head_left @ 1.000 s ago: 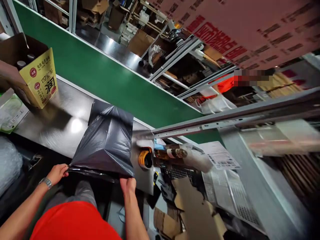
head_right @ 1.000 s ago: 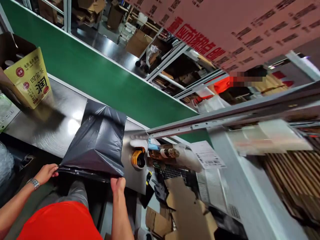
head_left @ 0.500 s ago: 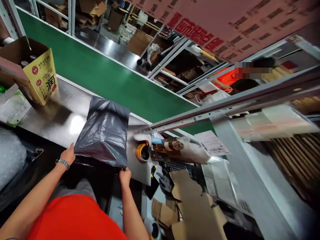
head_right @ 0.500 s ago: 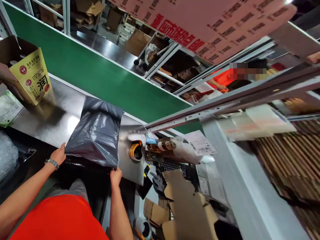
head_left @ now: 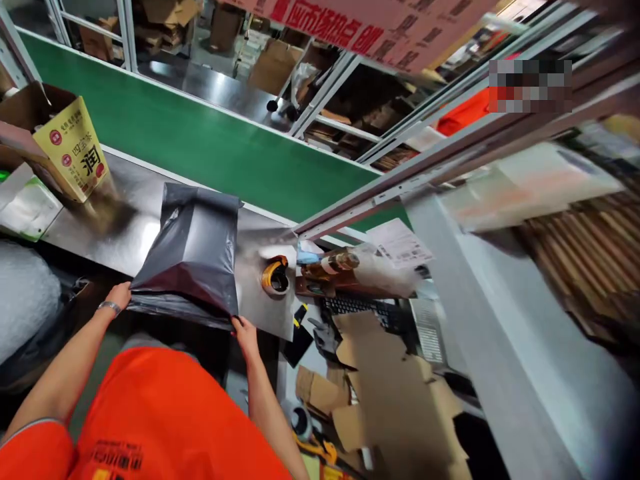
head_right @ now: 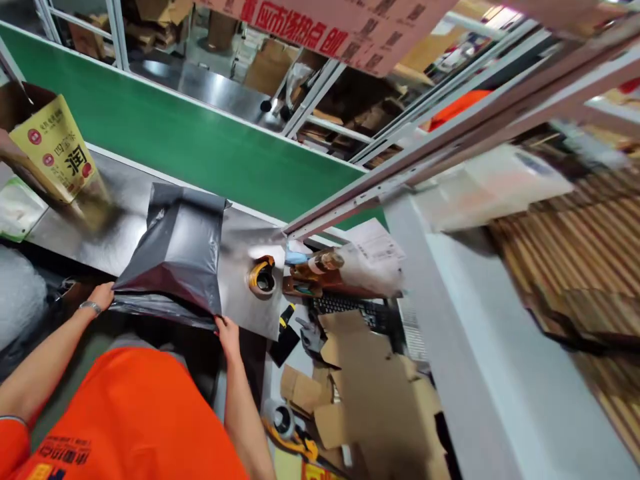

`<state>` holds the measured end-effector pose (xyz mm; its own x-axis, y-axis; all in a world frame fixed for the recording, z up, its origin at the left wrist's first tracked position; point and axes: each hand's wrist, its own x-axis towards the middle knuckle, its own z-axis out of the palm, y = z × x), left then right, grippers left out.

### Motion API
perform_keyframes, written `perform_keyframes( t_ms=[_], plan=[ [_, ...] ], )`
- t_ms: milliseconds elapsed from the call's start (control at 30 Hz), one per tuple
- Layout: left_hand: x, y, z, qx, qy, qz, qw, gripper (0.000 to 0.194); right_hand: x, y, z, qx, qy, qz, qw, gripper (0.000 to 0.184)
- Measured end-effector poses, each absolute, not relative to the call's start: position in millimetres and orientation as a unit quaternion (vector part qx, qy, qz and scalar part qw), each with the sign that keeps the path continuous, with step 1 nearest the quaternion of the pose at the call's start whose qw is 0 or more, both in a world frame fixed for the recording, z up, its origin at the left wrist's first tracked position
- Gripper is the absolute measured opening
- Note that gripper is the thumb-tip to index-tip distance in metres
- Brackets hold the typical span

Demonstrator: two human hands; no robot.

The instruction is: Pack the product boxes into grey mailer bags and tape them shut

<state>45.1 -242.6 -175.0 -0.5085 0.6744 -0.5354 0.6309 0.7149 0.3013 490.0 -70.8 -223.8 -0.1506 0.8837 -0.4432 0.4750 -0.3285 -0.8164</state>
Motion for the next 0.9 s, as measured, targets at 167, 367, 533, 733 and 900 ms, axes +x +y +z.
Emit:
perform_keyframes(
  t_ms=[167, 367, 533, 733, 900],
  plan=[
    [27, -242, -177, 0.367, 0.859, 0.073, 0.349, 0.031, 489, -78, -209, -0.608, -0.580, 0.479, 0.253, 0.071],
    [19, -238, -182, 0.352, 0.846, 0.134, 0.378, 0.027, 425, -75, -195, -0.401, -0.797, 0.397, 0.215, 0.068],
    [11, -234, -188, 0.327, 0.821, 0.187, 0.429, 0.022, 449, -69, -203, -0.445, -0.746, 0.477, 0.134, 0.045],
    [6, -248, -197, 0.265, 0.772, 0.253, 0.520, 0.042, 458, -90, -189, -0.498, -0.715, 0.441, 0.214, 0.037],
    [-3, -256, -196, 0.211, 0.715, 0.305, 0.593, 0.050, 330, -123, -189, -0.408, -0.777, 0.436, 0.200, 0.035]
  ],
)
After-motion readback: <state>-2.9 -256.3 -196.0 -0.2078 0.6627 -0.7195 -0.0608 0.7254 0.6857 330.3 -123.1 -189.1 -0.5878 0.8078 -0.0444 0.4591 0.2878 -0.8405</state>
